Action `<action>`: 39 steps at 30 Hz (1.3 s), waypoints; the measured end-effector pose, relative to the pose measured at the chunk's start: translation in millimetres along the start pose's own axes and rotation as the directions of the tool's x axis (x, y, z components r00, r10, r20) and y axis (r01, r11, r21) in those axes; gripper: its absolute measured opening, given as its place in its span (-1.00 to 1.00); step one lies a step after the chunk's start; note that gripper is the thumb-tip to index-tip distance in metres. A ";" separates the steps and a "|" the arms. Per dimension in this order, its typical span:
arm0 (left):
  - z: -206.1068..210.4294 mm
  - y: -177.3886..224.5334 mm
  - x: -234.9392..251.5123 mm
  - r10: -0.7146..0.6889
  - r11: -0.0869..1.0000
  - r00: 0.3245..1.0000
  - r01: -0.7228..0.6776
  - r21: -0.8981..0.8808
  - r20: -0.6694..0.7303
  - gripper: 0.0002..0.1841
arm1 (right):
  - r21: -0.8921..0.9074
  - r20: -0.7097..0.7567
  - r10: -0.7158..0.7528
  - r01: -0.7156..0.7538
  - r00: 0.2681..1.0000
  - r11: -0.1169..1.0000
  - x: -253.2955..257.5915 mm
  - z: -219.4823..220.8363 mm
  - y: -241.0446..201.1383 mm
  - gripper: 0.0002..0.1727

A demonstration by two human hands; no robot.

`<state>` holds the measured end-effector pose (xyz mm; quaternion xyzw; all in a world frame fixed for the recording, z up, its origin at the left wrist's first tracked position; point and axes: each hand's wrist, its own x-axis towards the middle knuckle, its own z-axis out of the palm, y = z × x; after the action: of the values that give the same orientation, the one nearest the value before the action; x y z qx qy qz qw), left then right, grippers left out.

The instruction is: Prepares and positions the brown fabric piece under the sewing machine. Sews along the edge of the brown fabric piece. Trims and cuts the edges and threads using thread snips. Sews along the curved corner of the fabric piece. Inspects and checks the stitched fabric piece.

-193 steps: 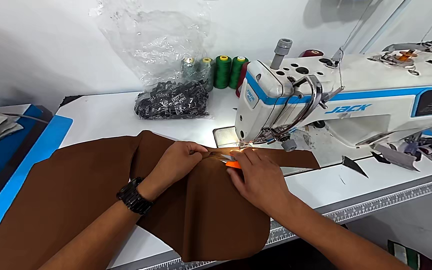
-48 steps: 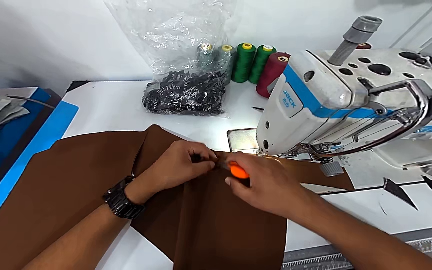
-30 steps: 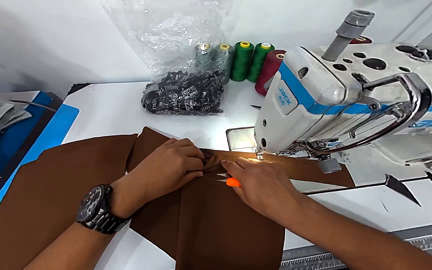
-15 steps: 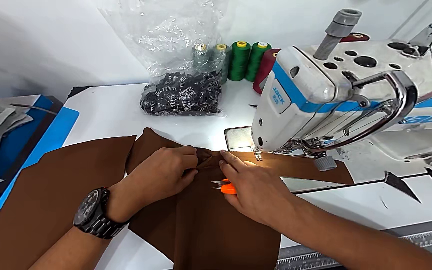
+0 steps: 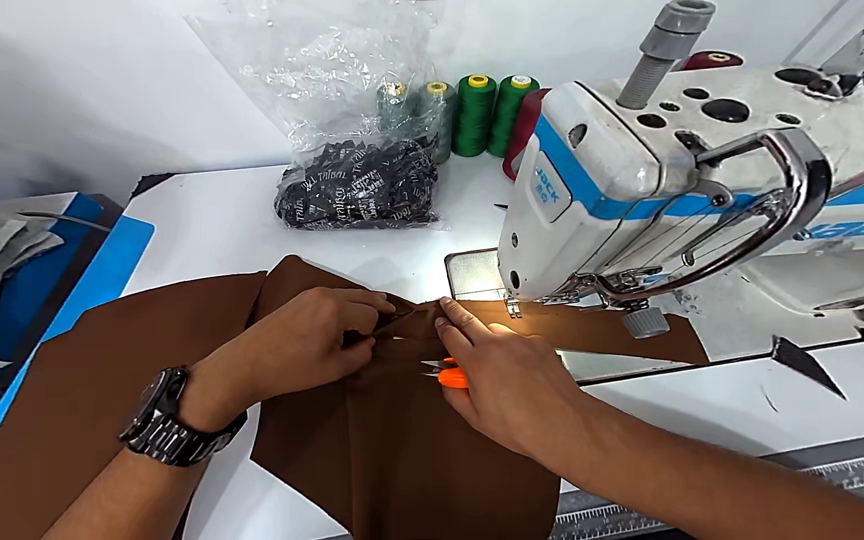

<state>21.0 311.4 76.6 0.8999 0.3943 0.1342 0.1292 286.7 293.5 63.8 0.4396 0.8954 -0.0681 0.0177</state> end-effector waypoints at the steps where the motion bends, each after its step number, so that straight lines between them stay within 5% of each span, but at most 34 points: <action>1: -1.1 -1.1 0.1 -0.020 0.999 1.000 0.020 -0.035 0.004 -0.73 | 0.000 0.004 0.001 -0.001 1.000 1.000 -0.2 -0.5 -0.2 -0.34; 9: 1.5 -12.4 3.8 -0.185 0.946 0.981 0.160 -0.282 -0.065 -0.69 | 0.009 -0.020 -0.028 0.028 0.999 1.000 -0.7 2.1 1.2 -0.37; 12: 10.4 -14.1 4.6 -0.144 0.953 0.979 0.098 -0.286 -0.143 -0.63 | 0.047 -0.342 -0.083 0.105 0.936 0.993 -28.5 18.5 14.3 -0.58; 14: 16.2 -12.4 6.6 -0.132 0.969 0.971 0.083 -0.233 -0.201 -0.57 | 0.158 -0.482 0.054 0.026 0.875 0.987 -64.9 21.7 37.2 -0.66; 18: 28.0 -11.5 13.7 -0.094 0.991 0.950 0.116 0.059 -0.299 -0.62 | 0.191 -0.542 0.359 -0.304 0.760 0.933 -131.5 24.8 125.8 -0.51; 22: 27.0 -19.4 20.1 -0.139 0.969 0.966 0.178 0.171 -0.216 -0.69 | 0.065 -0.571 0.407 -0.454 0.713 0.888 -152.9 31.6 184.3 -0.62; 25: 17.7 -30.5 25.2 -0.145 0.979 0.977 0.165 0.122 -0.158 -0.77 | 0.148 -0.590 0.358 -0.339 0.723 0.929 -140.2 25.9 151.4 -0.68; 30: -17.2 -24.2 35.6 -0.152 0.988 0.987 0.151 0.031 0.047 -0.86 | 0.318 -0.478 0.225 -0.072 0.849 0.945 -86.7 38.2 66.8 -0.65; 35: -81.7 36.8 19.6 -0.160 0.978 0.968 0.129 0.163 0.192 -0.91 | 0.382 -0.509 0.205 0.006 0.836 0.924 -101.5 47.6 82.4 -0.84; 39: -105.7 72.3 -2.0 -0.146 0.945 0.976 0.090 0.314 0.159 -0.76 | 0.347 -0.576 0.302 -0.107 0.760 0.932 -128.9 40.9 90.2 -0.86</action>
<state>32.2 275.9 199.1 0.8921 0.4503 -0.0183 0.0316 435.7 241.3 25.5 0.5309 0.7765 -0.0495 -0.3357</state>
